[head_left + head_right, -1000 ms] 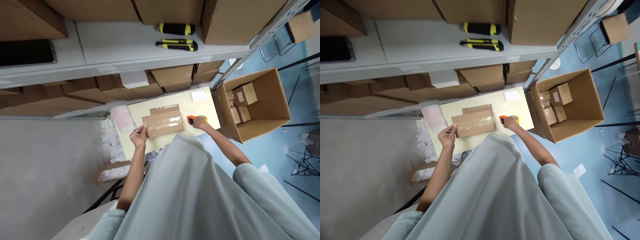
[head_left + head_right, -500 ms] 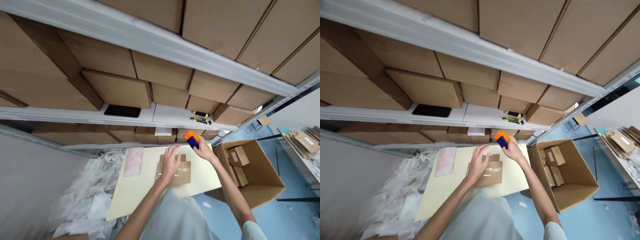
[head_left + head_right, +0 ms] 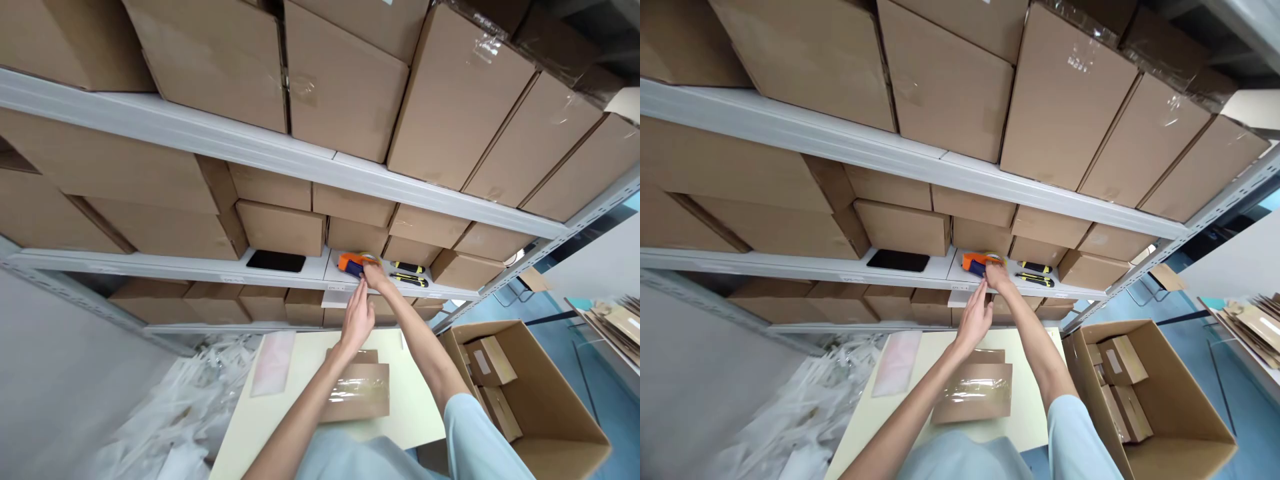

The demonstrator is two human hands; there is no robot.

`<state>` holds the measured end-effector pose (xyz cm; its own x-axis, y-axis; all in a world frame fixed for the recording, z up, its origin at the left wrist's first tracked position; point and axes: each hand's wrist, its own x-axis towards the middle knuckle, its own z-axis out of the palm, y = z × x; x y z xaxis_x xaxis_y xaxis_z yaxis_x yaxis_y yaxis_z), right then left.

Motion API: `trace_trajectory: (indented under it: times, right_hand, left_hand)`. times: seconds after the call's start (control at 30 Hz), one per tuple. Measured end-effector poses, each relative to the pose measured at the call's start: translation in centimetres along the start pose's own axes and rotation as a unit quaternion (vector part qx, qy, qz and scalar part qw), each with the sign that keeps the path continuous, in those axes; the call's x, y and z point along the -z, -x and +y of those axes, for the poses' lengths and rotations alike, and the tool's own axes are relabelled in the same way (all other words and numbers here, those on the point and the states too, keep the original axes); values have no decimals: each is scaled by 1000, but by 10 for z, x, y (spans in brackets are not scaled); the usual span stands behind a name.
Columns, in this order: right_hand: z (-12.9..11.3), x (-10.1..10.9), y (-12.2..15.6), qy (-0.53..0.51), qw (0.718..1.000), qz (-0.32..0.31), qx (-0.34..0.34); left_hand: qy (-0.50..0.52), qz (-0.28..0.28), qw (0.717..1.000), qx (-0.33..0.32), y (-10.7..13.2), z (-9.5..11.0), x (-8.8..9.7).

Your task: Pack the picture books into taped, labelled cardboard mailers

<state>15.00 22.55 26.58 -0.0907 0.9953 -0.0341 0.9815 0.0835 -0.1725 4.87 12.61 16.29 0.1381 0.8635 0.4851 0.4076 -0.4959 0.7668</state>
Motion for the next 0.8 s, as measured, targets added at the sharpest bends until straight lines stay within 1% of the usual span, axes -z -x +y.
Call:
trace_trajectory:
  times: [0.1,0.17,0.23,0.27,0.33,0.37,0.43,0.47,0.53,0.57,0.6,0.63,0.67,0.73,0.8]
  right_hand:
    - [0,-6,-10,0,1000,0,-10]
    - [5,-13,-5,-4,1000,15,-3]
    - [15,-27,16,-26,997,65,22]
    - [23,-39,34,-45,994,98,33]
    - [39,-70,85,-94,984,150,31]
    - [47,-88,118,-119,980,156,13]
    - [59,-124,190,-169,975,140,-42]
    - [61,-140,227,-194,970,124,-74]
    - [60,-168,290,-237,957,90,-138]
    - [57,-180,314,-256,949,73,-167]
    - [53,-190,331,-273,941,57,-192]
    - [49,-199,342,-289,932,41,-213]
    - [45,-207,347,-303,925,24,-228]
    - [37,-220,343,-318,916,-1,-244]
    - [33,-232,328,-310,916,-11,-255]
  left_hand:
    - [-1,-24,999,35,28,-9,-2]
    - [-3,-43,997,71,51,-20,2]
    - [-7,-53,991,123,81,-37,14]
    - [-10,-54,986,156,99,-48,23]
    - [-22,-46,969,241,141,-70,44]
    - [-27,-42,957,285,163,-79,55]
    - [-32,-46,927,372,204,-92,73]
    - [-30,-50,913,405,222,-95,80]
    - [-16,-61,893,446,247,-94,86]
    - [-7,-67,888,456,254,-91,84]
    - [2,-73,885,460,257,-86,81]
    - [8,-83,884,459,257,-82,76]
    - [12,-99,885,455,253,-76,70]
    - [0,-134,884,448,240,-65,57]
    - [-43,-161,876,452,223,-55,43]
